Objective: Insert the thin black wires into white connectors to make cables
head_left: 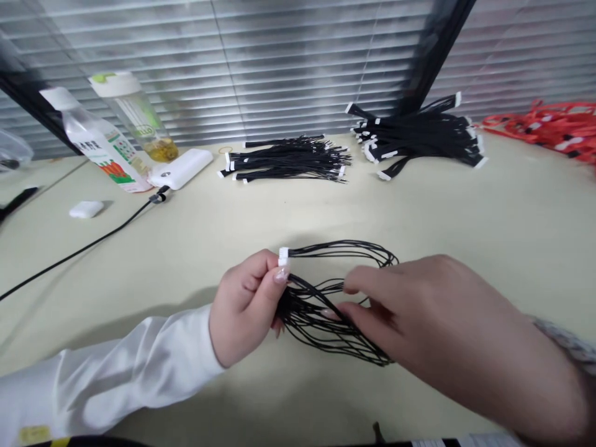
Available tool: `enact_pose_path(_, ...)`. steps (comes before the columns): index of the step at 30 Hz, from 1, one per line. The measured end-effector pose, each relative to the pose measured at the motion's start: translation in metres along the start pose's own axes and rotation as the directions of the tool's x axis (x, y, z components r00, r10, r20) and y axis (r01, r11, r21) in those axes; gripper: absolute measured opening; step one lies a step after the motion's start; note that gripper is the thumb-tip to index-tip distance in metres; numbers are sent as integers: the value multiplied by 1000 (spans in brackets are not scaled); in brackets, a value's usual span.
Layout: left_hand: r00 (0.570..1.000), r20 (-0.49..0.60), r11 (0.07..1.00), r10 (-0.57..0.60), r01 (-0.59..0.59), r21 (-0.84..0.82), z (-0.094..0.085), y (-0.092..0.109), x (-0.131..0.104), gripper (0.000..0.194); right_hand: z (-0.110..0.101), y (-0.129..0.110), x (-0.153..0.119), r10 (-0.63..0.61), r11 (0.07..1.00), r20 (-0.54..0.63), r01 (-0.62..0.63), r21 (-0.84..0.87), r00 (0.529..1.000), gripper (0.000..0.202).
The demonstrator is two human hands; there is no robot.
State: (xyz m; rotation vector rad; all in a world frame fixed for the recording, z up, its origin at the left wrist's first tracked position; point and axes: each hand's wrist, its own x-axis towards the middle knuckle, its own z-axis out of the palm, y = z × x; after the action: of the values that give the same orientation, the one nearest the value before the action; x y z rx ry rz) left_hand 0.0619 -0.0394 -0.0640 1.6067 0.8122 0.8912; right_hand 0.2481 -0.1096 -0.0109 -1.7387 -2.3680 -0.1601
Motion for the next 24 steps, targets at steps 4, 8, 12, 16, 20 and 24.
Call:
enact_pose_path(4, 1000, -11, 1000, 8, -9, -22, 0, 0, -1, 32, 7, 14, 13, 82, 988, 127, -97, 118, 989, 32)
enact_pose_path(8, 1000, -23, 999, 9, -9, -33, 1, 2, -2, 31, 13, 21, 20, 20, 953, 215, -84, 290, 976, 31)
enact_pose_path(12, 1000, -27, 999, 14, -15, -33, 0, 2, -3, 31, 14, 16, 19, -50, 908, 201, -39, 418, 978, 28)
enact_pose_path(16, 1000, -22, 1000, 8, -9, -29, 0, 1, -3, 32, 13, 9, 18, -156, 830, 208, 14, 558, 965, 28)
enact_pose_path(20, 999, -23, 999, 25, -26, -39, 0, 0, -3, 31, 15, 6, 20, -185, 795, 217, 16, 607, 959, 25)
enact_pose_path(24, 1000, -19, 999, 23, -24, -44, 0, 0, -2, 31, 17, 5, 21, -128, 810, 241, -39, 585, 962, 30)
